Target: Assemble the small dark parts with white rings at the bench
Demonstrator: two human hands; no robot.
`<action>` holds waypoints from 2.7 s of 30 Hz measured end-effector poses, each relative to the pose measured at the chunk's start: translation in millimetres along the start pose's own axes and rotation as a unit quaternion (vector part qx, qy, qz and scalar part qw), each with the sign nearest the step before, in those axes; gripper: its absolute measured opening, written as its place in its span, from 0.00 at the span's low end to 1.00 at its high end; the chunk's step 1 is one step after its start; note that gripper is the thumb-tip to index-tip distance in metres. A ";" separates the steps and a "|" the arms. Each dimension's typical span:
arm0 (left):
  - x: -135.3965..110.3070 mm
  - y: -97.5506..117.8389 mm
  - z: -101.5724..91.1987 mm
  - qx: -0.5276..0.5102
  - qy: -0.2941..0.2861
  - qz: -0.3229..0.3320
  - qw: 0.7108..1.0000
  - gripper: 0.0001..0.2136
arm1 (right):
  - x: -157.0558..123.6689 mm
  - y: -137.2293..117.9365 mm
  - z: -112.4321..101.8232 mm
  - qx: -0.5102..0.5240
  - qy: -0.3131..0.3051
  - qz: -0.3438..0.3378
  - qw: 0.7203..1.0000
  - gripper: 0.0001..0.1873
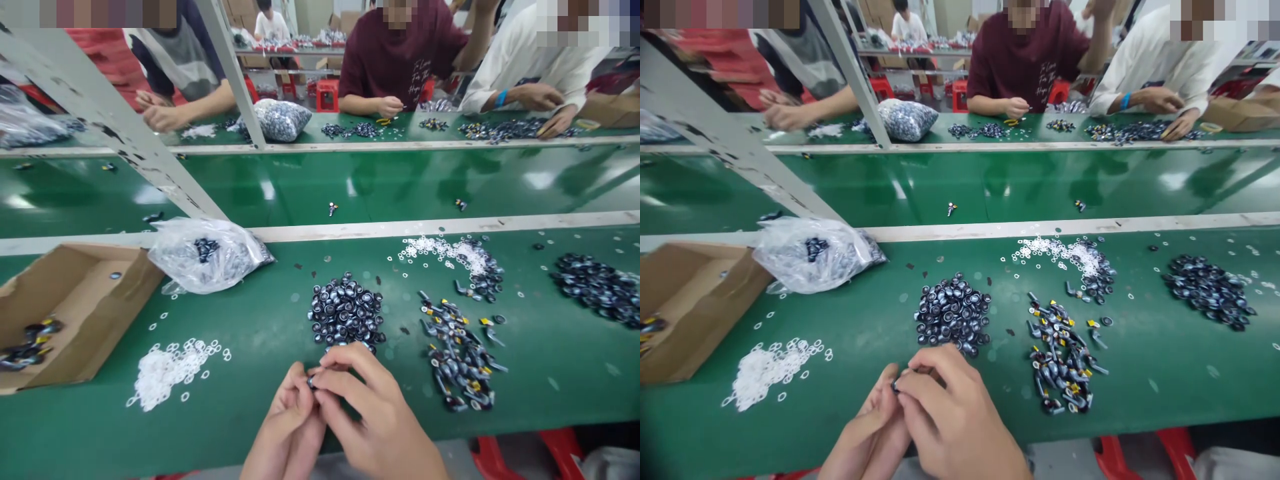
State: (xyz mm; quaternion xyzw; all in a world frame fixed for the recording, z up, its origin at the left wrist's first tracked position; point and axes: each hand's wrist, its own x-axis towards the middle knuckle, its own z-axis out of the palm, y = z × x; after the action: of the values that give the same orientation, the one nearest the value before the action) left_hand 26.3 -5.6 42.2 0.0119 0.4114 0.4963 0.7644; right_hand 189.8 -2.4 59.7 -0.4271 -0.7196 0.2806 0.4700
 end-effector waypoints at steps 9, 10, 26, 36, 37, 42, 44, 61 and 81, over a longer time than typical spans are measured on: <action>0.1 3.9 -5.8 0.042 -0.045 -0.001 0.998 0.17 | -4.0 1.9 1.7 0.002 -0.009 -0.010 1.000 0.13; 0.7 4.8 -6.1 0.047 -0.045 0.003 0.998 0.17 | -5.1 2.3 2.0 0.003 -0.009 -0.007 1.000 0.13; 5.1 7.6 -2.3 0.103 -0.029 0.033 0.994 0.15 | -8.7 0.7 4.6 0.066 0.043 0.026 0.997 0.15; 3.7 10.1 -10.4 0.163 -0.069 0.017 0.984 0.13 | 4.7 -1.7 -16.9 0.034 -0.040 0.008 0.999 0.10; 3.7 10.6 -10.6 0.168 -0.071 0.019 0.983 0.13 | 4.5 -1.0 -16.2 0.033 -0.041 0.003 0.999 0.10; 5.0 7.1 -9.9 0.172 -0.073 0.042 0.981 0.14 | 1.3 3.4 -13.6 0.032 -0.044 -0.007 0.999 0.10; 5.9 5.0 -10.1 0.169 -0.069 0.047 0.982 0.14 | 0.2 5.0 -13.8 0.030 -0.047 -0.009 0.998 0.10; 2.4 -2.7 -15.1 0.136 0.017 0.055 0.989 0.16 | 3.4 7.9 -0.1 0.017 0.021 -0.036 0.999 0.11; -2.4 5.2 -4.9 0.149 -0.032 0.045 0.987 0.14 | 2.8 1.9 -14.7 0.024 -0.058 -0.066 0.996 0.11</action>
State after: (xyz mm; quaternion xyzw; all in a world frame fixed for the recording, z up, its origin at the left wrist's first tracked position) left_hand 18.8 -6.7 42.7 0.1602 0.4549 0.4622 0.7441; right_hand 203.4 1.0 65.3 -0.3505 -0.7650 0.2906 0.4555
